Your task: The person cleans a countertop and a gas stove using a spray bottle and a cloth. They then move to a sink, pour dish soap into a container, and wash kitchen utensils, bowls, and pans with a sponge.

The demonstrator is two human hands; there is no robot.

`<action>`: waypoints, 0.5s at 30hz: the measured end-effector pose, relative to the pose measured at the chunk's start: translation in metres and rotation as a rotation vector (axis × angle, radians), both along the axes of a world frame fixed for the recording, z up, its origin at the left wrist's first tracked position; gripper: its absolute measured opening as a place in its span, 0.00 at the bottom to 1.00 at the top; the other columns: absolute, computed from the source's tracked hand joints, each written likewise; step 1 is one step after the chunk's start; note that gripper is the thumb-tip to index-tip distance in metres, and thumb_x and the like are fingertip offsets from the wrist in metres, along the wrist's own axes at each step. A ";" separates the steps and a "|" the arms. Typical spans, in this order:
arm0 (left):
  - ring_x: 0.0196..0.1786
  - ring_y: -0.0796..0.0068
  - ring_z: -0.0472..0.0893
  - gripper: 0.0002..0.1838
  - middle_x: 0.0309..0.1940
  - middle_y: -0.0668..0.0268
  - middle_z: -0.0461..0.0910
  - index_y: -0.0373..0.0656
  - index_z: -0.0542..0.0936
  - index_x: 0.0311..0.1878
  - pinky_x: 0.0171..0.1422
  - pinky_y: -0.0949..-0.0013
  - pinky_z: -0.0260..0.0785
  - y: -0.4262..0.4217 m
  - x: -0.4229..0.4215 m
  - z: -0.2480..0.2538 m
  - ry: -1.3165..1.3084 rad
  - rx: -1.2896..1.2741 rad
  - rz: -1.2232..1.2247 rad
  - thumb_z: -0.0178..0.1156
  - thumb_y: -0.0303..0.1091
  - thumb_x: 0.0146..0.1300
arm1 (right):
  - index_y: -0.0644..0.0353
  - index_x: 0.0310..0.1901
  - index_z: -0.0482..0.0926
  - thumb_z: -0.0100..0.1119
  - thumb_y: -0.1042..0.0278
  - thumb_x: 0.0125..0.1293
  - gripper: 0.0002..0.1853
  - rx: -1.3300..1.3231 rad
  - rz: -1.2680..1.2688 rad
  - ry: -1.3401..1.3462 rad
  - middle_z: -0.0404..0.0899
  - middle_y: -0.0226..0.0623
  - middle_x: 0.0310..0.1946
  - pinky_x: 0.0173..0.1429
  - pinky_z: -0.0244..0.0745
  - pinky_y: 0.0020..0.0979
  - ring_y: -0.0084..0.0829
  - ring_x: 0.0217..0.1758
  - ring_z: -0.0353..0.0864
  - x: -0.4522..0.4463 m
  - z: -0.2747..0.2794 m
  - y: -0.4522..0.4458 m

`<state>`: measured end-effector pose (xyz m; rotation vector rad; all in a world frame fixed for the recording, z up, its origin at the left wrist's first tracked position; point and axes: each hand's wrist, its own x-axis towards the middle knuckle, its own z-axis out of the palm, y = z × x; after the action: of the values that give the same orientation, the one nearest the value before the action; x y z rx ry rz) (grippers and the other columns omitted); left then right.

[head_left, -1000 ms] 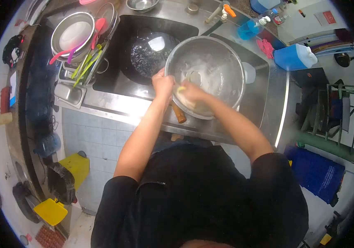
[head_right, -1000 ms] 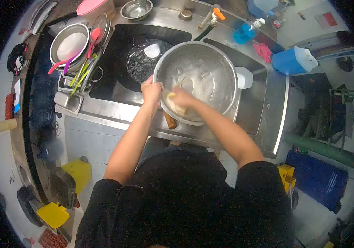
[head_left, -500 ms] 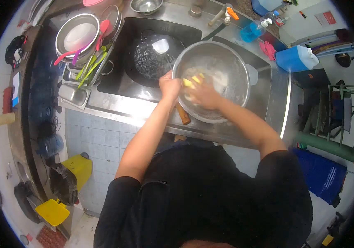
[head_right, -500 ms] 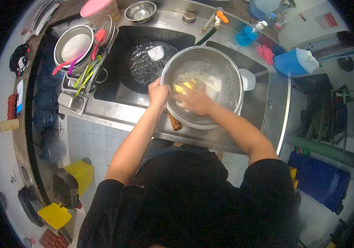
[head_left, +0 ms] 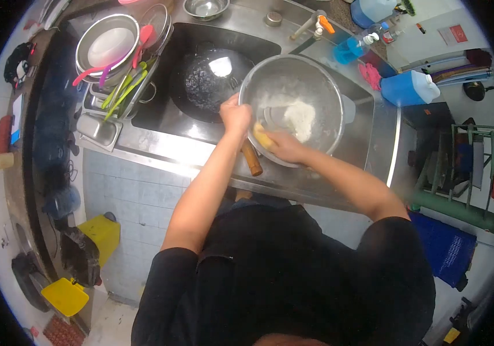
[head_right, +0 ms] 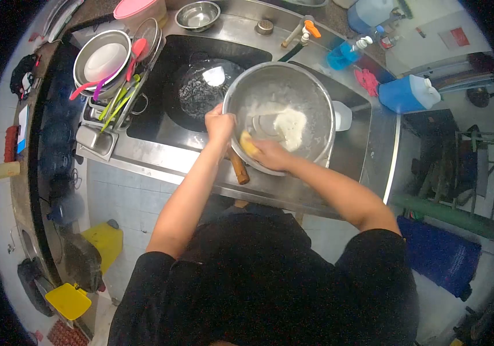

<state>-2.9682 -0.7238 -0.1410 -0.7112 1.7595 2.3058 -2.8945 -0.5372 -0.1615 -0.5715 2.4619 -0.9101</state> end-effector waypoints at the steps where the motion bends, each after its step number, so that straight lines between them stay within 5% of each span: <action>1: 0.45 0.74 0.85 0.28 0.44 0.61 0.88 0.37 0.88 0.52 0.53 0.74 0.74 -0.002 -0.002 -0.005 0.032 0.009 0.016 0.51 0.14 0.47 | 0.58 0.64 0.76 0.53 0.64 0.69 0.23 0.018 0.062 -0.132 0.81 0.55 0.56 0.61 0.75 0.47 0.55 0.59 0.80 0.006 0.019 0.018; 3: 0.48 0.71 0.85 0.27 0.48 0.60 0.88 0.36 0.89 0.49 0.55 0.73 0.74 -0.005 -0.004 -0.008 0.071 0.015 0.020 0.51 0.14 0.45 | 0.53 0.58 0.83 0.53 0.60 0.67 0.20 0.371 0.108 -0.425 0.83 0.56 0.49 0.61 0.75 0.46 0.53 0.54 0.83 -0.002 0.084 0.042; 5: 0.49 0.69 0.86 0.26 0.49 0.60 0.88 0.36 0.89 0.47 0.56 0.72 0.74 -0.002 -0.006 -0.012 0.083 -0.038 -0.003 0.51 0.15 0.45 | 0.55 0.59 0.83 0.55 0.59 0.65 0.23 0.749 0.265 -0.377 0.82 0.52 0.56 0.67 0.72 0.45 0.49 0.64 0.79 -0.023 0.105 0.071; 7: 0.50 0.68 0.86 0.25 0.49 0.59 0.88 0.36 0.89 0.45 0.57 0.71 0.74 0.003 -0.007 -0.015 0.090 -0.091 -0.047 0.52 0.15 0.45 | 0.60 0.56 0.83 0.56 0.60 0.64 0.22 1.145 0.588 0.241 0.79 0.49 0.61 0.75 0.65 0.47 0.50 0.74 0.69 -0.045 0.093 0.107; 9: 0.51 0.64 0.86 0.23 0.50 0.58 0.88 0.35 0.89 0.43 0.59 0.69 0.74 0.007 -0.010 -0.015 0.125 -0.158 -0.060 0.51 0.15 0.45 | 0.64 0.53 0.83 0.56 0.63 0.63 0.20 0.879 0.365 0.742 0.76 0.52 0.63 0.79 0.56 0.51 0.55 0.79 0.59 -0.077 0.049 0.155; 13: 0.52 0.64 0.86 0.22 0.51 0.57 0.88 0.35 0.89 0.42 0.60 0.70 0.73 -0.009 -0.014 0.018 0.261 -0.253 -0.068 0.50 0.17 0.47 | 0.66 0.47 0.83 0.56 0.63 0.62 0.18 0.947 0.241 0.702 0.81 0.55 0.50 0.78 0.57 0.51 0.58 0.70 0.70 -0.023 0.049 0.134; 15: 0.52 0.64 0.86 0.22 0.51 0.57 0.88 0.35 0.89 0.42 0.60 0.70 0.73 -0.007 -0.018 0.011 0.265 -0.241 -0.035 0.50 0.17 0.47 | 0.68 0.43 0.83 0.59 0.52 0.65 0.22 0.724 0.118 0.292 0.84 0.53 0.43 0.65 0.69 0.53 0.51 0.57 0.80 0.013 0.062 0.089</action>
<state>-2.9858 -0.7308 -0.1302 -0.4168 2.1729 2.2760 -2.8812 -0.4479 -0.0993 -0.5947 2.7246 0.1498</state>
